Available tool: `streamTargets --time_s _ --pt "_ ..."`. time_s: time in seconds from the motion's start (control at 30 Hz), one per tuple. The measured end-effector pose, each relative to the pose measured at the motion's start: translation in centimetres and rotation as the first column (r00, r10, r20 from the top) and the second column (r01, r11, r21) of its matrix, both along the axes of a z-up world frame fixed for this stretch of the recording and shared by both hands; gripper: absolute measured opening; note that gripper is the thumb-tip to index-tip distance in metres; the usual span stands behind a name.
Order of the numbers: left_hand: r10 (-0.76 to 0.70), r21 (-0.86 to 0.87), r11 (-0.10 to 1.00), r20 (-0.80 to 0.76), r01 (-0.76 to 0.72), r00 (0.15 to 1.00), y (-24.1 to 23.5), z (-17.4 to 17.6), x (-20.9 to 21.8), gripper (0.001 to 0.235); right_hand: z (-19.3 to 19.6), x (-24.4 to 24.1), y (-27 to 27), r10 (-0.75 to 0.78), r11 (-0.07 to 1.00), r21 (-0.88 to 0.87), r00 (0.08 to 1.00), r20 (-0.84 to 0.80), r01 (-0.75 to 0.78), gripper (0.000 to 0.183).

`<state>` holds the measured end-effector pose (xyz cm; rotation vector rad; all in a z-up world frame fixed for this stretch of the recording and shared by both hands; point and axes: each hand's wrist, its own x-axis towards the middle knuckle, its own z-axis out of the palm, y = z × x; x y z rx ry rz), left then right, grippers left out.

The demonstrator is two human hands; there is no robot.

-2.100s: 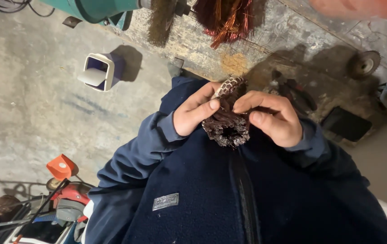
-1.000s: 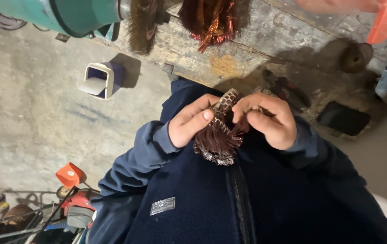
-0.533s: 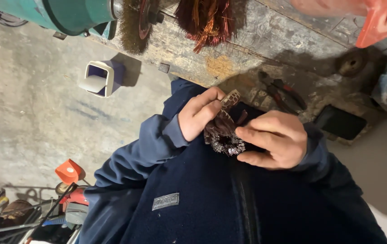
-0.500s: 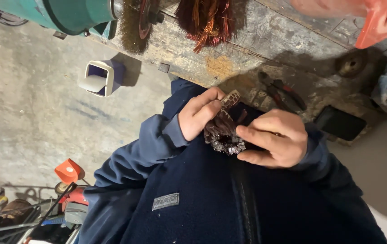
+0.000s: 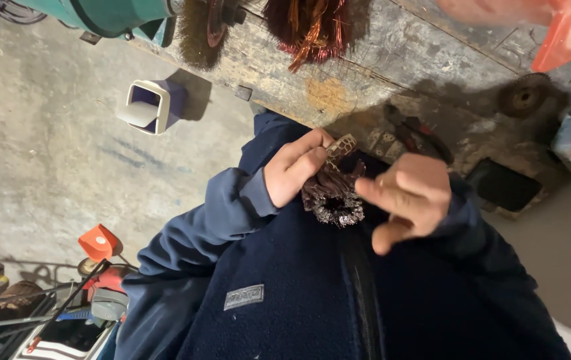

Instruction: Disassembling electric motors to extract and sort copper wiring for recycling.

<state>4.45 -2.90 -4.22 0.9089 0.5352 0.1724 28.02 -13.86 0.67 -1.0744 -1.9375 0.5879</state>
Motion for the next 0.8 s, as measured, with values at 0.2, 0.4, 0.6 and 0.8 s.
streamTargets --time_s 0.2,0.4,0.6,0.8 --pt "0.005 0.011 1.000 0.008 -0.005 1.000 -0.2 -0.3 -0.2 0.022 0.8 -0.2 0.7 -0.021 0.997 -0.069 0.999 -0.038 0.018 0.077" --pt "-0.008 0.021 1.000 0.003 0.008 1.000 -0.2 0.0 -0.1 0.022 0.2 1.0 1.8 0.053 0.996 -0.062 0.995 -0.086 -0.059 0.078" --pt "-0.022 0.046 0.999 0.005 0.022 1.000 -0.3 -0.2 0.0 0.022 -1.4 1.3 1.1 0.094 0.988 -0.099 0.975 -0.203 -0.115 0.075" --pt "-0.014 0.033 0.999 0.013 0.014 1.000 -0.3 -0.1 0.0 0.022 1.1 0.9 2.2 0.051 0.976 -0.198 0.981 -0.186 -0.088 0.076"
